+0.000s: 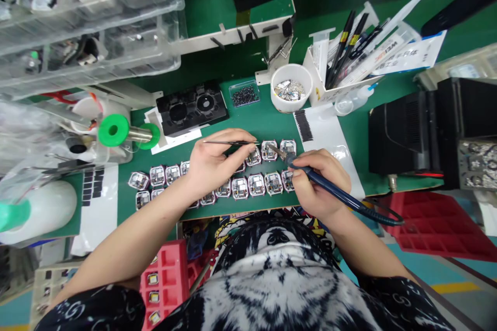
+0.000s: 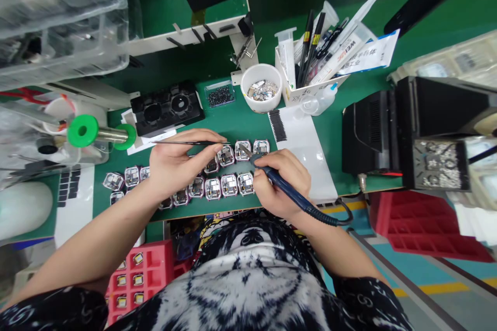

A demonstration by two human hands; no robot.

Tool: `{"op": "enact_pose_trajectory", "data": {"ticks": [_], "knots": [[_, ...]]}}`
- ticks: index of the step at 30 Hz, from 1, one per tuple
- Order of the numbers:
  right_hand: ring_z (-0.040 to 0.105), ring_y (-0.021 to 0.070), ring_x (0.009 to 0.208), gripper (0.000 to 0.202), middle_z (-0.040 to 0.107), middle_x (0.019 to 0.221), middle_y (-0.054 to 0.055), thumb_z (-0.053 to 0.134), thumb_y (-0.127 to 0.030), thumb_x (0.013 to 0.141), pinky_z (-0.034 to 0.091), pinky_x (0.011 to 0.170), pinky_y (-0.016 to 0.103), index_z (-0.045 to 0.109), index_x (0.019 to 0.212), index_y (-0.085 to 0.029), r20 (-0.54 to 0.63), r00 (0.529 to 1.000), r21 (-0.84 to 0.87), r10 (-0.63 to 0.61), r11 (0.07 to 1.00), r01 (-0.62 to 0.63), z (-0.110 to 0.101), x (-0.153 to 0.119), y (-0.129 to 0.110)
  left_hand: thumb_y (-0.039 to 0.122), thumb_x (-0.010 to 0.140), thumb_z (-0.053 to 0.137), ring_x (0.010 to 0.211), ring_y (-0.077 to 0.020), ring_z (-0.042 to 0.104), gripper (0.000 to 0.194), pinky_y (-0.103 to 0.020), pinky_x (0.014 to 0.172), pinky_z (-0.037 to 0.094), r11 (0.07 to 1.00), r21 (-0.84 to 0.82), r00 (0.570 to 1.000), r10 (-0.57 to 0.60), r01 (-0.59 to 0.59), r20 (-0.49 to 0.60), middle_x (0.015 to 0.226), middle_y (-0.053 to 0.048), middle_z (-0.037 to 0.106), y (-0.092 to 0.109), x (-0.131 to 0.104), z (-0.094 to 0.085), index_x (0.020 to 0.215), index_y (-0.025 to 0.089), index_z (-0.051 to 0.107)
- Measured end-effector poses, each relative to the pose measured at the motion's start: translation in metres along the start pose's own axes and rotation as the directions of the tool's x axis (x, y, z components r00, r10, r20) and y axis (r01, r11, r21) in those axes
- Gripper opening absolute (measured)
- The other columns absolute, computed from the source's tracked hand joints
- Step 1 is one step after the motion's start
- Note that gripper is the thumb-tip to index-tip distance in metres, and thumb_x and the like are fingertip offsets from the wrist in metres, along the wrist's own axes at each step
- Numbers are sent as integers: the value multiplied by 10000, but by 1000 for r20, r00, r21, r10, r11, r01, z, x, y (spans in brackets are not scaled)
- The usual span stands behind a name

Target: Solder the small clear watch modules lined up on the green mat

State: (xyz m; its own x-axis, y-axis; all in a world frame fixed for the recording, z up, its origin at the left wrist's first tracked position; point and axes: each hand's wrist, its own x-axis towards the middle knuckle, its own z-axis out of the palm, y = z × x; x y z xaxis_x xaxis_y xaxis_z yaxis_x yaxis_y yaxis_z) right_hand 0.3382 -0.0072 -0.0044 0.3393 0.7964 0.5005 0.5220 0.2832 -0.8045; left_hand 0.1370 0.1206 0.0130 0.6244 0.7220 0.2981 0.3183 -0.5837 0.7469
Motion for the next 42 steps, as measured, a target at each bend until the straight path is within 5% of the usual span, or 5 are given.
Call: {"op": "enact_pose_trajectory", "data": {"ticks": [11,19,42], "knots": [[698,165,824,182,735,897,10,677,-141,850,581,734,342,675,1014,-219,83,996,18,-18,1000,16,2,3,-34,218,940,727,975,-188,740,78,-366,895,608,995,-9,994,-98,98,-57,1027,-33,789,0,-30,-20,1005,226,770],[695,164,789,190,726,865,4,673,-125,830,588,715,344,671,992,-223,37,998,51,-57,997,55,31,-7,-14,203,947,721,970,-177,737,89,-374,905,608,999,-6,998,-51,51,-48,1014,-26,788,-10,-38,-10,1022,230,762],[684,154,769,193,723,851,0,668,-108,816,578,710,333,677,976,-217,71,997,32,-41,999,38,31,-6,-13,206,960,705,988,-185,743,106,-392,922,616,997,60,999,51,-50,-3,1031,-30,785,-16,-33,-10,1055,232,744]]}}
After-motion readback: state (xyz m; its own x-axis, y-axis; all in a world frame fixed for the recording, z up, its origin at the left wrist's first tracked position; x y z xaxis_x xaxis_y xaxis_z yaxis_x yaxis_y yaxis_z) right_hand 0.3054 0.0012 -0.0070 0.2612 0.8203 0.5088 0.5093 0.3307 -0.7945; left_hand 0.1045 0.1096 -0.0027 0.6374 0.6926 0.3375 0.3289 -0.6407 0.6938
